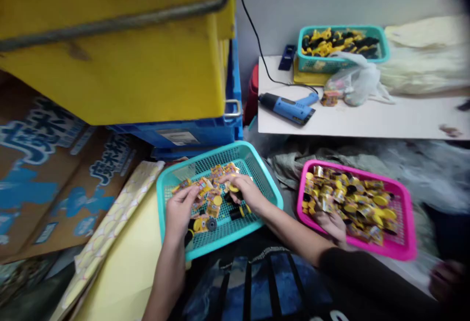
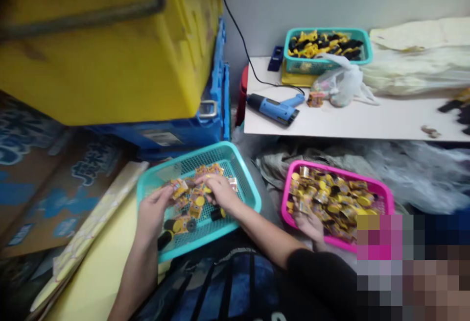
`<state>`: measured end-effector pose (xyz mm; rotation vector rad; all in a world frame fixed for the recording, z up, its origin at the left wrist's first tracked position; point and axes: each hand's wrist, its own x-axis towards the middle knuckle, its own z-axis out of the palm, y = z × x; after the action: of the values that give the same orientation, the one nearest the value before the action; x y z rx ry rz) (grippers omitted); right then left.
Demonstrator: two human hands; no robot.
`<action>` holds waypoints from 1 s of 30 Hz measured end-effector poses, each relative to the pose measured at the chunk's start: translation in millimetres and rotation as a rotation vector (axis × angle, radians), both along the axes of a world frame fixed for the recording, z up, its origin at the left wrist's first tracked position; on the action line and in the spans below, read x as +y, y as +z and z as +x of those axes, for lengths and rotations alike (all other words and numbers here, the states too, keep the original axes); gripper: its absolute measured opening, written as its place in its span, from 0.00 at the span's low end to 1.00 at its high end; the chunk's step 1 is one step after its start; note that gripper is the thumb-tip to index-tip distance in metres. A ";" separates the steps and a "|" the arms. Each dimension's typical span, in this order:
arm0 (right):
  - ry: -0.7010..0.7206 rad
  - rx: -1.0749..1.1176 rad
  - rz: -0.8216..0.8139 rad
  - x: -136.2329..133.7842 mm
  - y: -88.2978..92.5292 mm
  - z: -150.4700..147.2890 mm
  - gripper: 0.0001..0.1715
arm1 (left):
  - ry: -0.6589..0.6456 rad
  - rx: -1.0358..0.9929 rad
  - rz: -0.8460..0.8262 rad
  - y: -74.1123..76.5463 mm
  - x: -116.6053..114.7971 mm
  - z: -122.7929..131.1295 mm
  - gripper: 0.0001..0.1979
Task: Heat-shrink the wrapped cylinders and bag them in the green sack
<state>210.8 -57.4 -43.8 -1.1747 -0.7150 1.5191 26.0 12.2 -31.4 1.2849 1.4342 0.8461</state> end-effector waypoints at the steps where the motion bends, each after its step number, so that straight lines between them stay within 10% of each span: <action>1: -0.013 -0.021 -0.008 -1.5 0.1 0.5 0.31 | -0.004 0.016 -0.003 -0.9 -0.6 1.3 0.22; 14: -0.038 0.082 -0.045 -10.9 -17.5 -5.6 0.25 | -0.023 0.037 -0.001 -5.0 -0.5 -5.9 0.21; 30: -0.129 0.207 -0.006 -6.3 15.8 24.5 0.36 | -0.202 -0.064 -0.161 -0.4 -9.7 6.6 0.25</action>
<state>235.3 -63.7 -28.0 -1.0296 -0.4867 1.5087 32.6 2.5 -31.9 1.2451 1.2713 0.6188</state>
